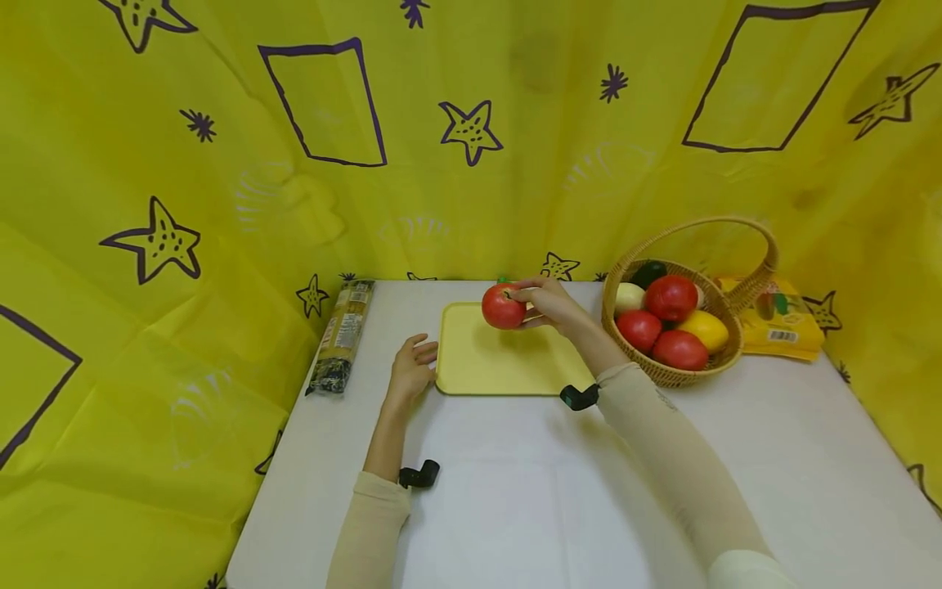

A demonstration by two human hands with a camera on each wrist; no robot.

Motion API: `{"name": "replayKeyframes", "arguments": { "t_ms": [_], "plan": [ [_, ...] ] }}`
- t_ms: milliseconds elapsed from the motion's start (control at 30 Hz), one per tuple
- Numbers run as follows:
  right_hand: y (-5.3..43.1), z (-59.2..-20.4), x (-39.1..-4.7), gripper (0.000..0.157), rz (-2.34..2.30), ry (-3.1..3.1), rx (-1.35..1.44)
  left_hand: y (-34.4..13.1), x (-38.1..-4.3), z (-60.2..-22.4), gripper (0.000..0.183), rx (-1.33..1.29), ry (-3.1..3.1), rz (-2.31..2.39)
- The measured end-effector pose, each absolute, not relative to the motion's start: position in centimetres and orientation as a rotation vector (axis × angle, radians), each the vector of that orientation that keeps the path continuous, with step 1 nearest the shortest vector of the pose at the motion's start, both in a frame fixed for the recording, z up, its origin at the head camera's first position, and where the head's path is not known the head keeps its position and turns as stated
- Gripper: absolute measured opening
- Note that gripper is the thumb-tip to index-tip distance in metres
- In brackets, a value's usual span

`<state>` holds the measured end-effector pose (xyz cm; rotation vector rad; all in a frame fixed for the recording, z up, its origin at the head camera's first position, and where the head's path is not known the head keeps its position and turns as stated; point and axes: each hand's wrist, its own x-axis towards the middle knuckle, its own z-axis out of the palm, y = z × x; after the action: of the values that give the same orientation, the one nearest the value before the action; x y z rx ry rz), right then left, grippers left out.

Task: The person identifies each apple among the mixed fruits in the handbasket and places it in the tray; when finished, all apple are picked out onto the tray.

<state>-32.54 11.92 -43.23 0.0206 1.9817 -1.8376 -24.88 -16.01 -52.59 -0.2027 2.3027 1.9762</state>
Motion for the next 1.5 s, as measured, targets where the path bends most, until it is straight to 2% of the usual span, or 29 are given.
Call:
{"name": "replayKeyframes", "arguments": {
  "t_ms": [433,967,1500],
  "plan": [
    [9.4,-45.8,-34.5,0.055,-1.850,1.948,0.125,-15.9,-24.5,-52.7,0.084,-0.202,2.337,1.925],
    [6.1,-47.4,-36.6,0.055,-1.858,2.007,0.178,-16.0,-25.1,-52.6,0.088,-0.183,2.339,1.953],
    [4.3,-48.3,-36.7,0.059,-1.688,2.173,0.124,-15.8,-25.2,-52.9,0.089,-0.230,2.334,1.959]
  ]
}}
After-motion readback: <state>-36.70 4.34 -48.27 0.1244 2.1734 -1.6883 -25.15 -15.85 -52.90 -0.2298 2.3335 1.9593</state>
